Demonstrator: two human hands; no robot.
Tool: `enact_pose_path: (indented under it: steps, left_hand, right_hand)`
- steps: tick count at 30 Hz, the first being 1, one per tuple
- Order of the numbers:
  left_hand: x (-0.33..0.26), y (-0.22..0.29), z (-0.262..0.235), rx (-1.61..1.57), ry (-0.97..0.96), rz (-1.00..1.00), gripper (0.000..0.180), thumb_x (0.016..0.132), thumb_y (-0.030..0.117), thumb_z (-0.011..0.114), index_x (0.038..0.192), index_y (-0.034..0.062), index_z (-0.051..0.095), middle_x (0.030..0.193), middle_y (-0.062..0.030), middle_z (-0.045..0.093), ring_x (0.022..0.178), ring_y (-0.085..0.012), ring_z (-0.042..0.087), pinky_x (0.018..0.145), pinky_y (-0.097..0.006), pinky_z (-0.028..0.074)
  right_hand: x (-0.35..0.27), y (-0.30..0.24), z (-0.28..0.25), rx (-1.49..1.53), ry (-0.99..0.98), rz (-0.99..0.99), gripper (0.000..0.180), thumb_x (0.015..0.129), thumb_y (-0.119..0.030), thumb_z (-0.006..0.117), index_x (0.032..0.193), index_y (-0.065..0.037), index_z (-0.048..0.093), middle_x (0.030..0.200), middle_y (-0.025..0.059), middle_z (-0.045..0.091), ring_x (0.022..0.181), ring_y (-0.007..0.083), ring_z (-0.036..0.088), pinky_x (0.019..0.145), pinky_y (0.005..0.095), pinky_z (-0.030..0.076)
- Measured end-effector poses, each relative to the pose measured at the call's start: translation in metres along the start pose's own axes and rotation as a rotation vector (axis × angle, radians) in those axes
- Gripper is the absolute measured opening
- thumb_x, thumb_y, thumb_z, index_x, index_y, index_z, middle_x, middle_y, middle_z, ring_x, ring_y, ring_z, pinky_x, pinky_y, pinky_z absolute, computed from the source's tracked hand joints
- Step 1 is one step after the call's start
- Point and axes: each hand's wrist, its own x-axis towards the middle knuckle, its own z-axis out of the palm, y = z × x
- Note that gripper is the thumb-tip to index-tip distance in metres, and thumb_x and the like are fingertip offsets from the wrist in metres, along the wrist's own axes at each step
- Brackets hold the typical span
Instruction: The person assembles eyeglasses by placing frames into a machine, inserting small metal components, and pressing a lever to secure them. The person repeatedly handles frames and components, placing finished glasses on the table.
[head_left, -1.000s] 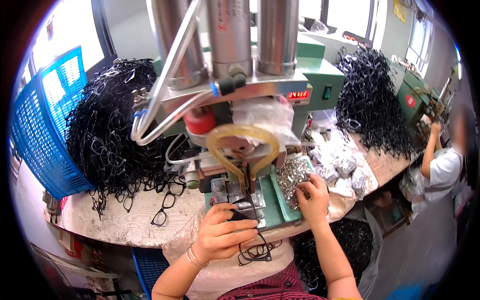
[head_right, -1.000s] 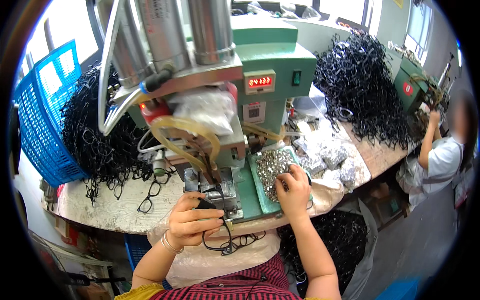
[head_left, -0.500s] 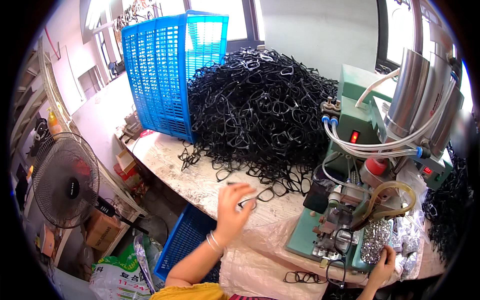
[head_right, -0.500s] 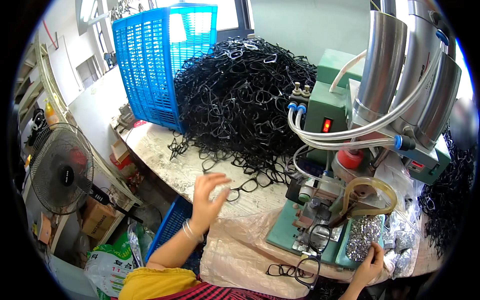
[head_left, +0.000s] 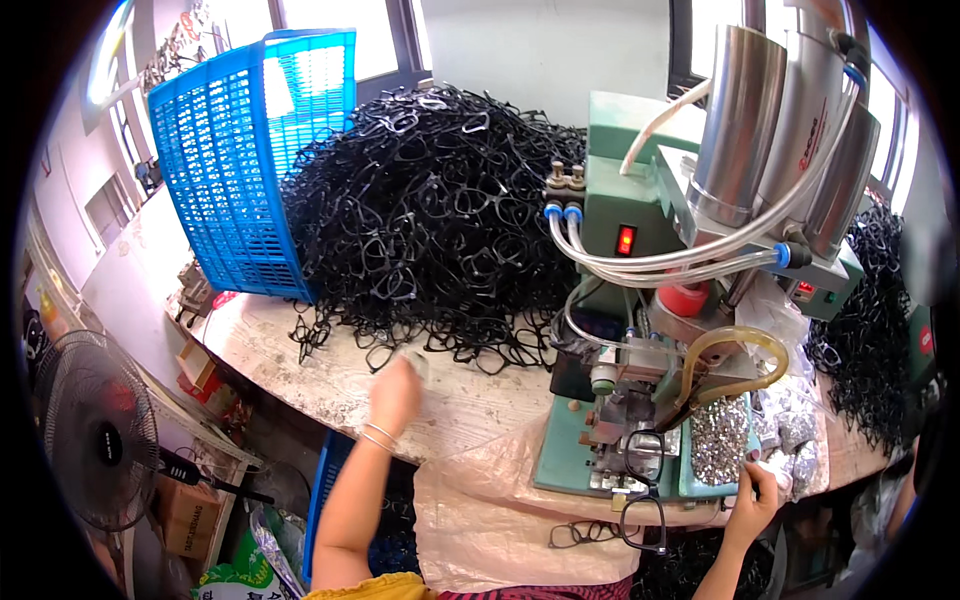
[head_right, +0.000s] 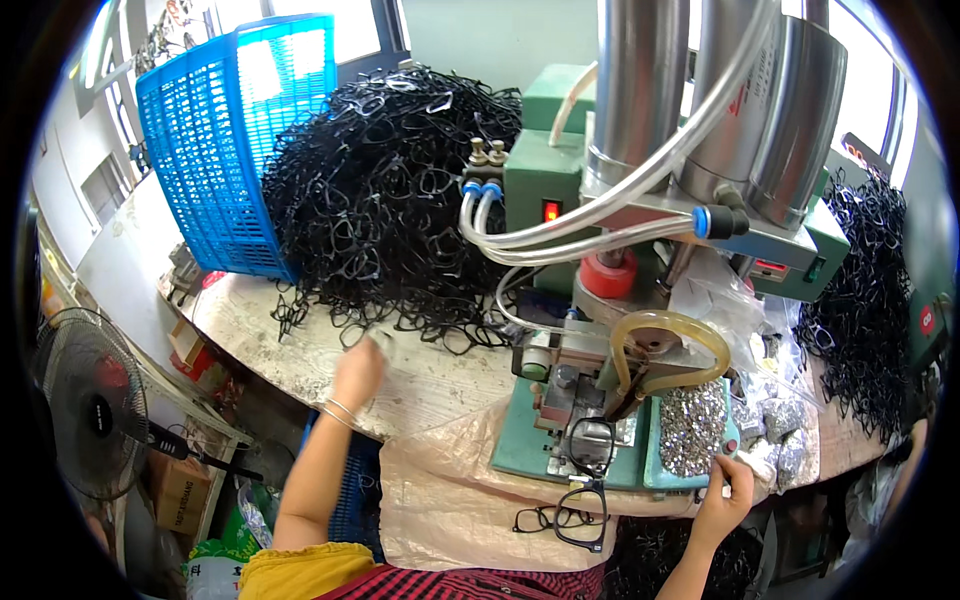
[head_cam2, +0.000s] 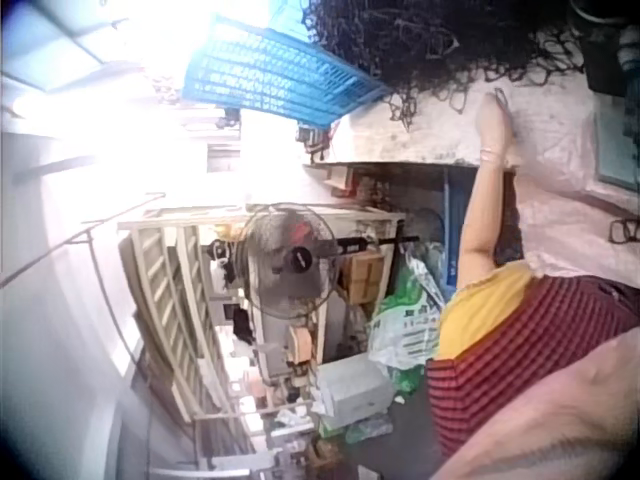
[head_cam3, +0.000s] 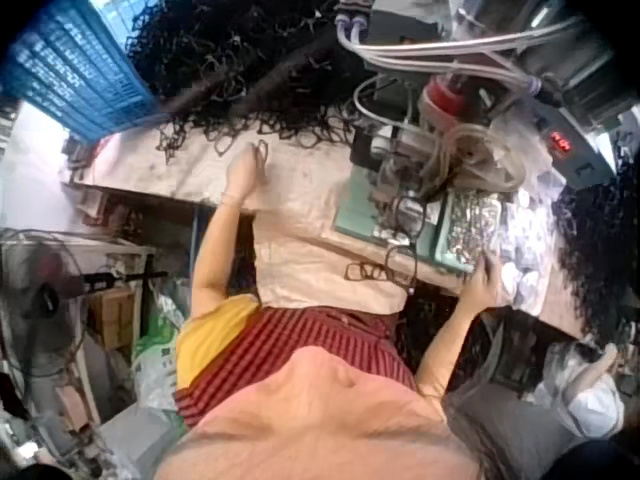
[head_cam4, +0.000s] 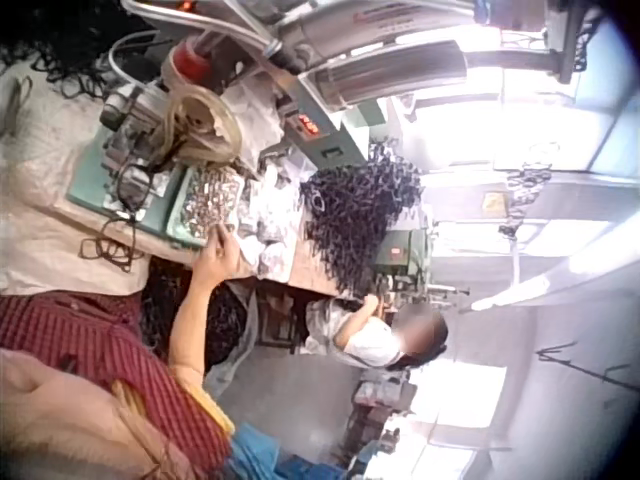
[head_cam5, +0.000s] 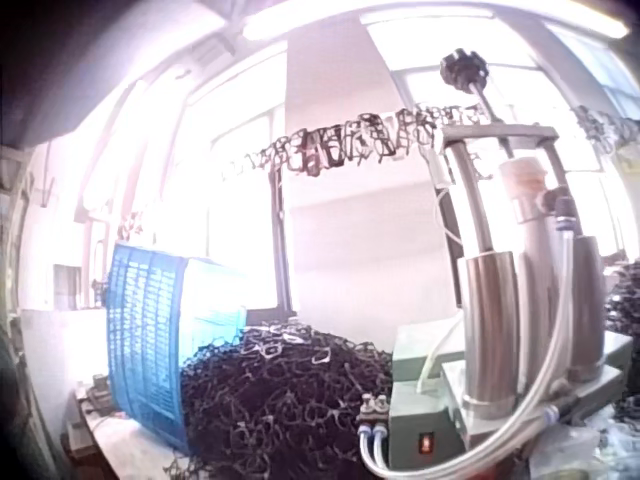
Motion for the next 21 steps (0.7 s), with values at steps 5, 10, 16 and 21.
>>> enact_pose_path:
  steps: [5,10,16,21]
  left_hand:
    - [0.044,-0.068,0.014,-0.076,0.214,-0.261,0.020,0.093,0.022,0.052,0.097,0.0027,0.057,0.081,-0.0246,0.067,0.080,-0.0472,0.064,0.070,-0.054,0.049]
    - [0.018,-0.009,0.034,-0.178,0.097,-0.080,0.022,0.101,0.022,0.050,0.093,0.0023,0.054,0.078,-0.0244,0.063,0.074,-0.0473,0.058,0.063,-0.054,0.044]
    - [-0.023,0.063,0.025,-0.579,0.283,-0.114,0.022,0.103,0.020,0.051,0.088,0.0056,0.048,0.072,-0.0123,0.057,0.066,-0.0311,0.057,0.058,-0.037,0.043]
    - [-0.044,0.194,-0.080,-1.501,0.248,0.144,0.010,0.102,0.009,0.052,0.092,0.0060,0.052,0.078,-0.0033,0.058,0.078,-0.0140,0.059,0.064,-0.023,0.048]
  right_hand:
    - [-0.010,-0.017,-0.006,0.106,-0.150,0.135,0.011,0.077,0.006,0.068,0.087,0.002,0.070,0.086,0.0092,0.068,0.084,0.0193,0.064,0.079,0.0303,0.049]
    - [0.030,-0.104,0.059,0.260,-0.324,-0.235,0.019,0.076,0.000,0.074,0.094,-0.001,0.071,0.089,0.0092,0.072,0.084,0.0232,0.068,0.079,0.0340,0.051]
    - [0.014,-0.120,0.087,0.562,-0.291,0.041,0.036,0.081,-0.001,0.070,0.115,0.002,0.058,0.090,0.0078,0.069,0.086,0.0126,0.065,0.082,0.0257,0.048]
    - [0.015,-0.125,0.086,0.683,-0.371,0.156,0.044,0.081,-0.001,0.071,0.122,0.002,0.054,0.091,0.0051,0.067,0.091,0.0103,0.062,0.087,0.0267,0.046]
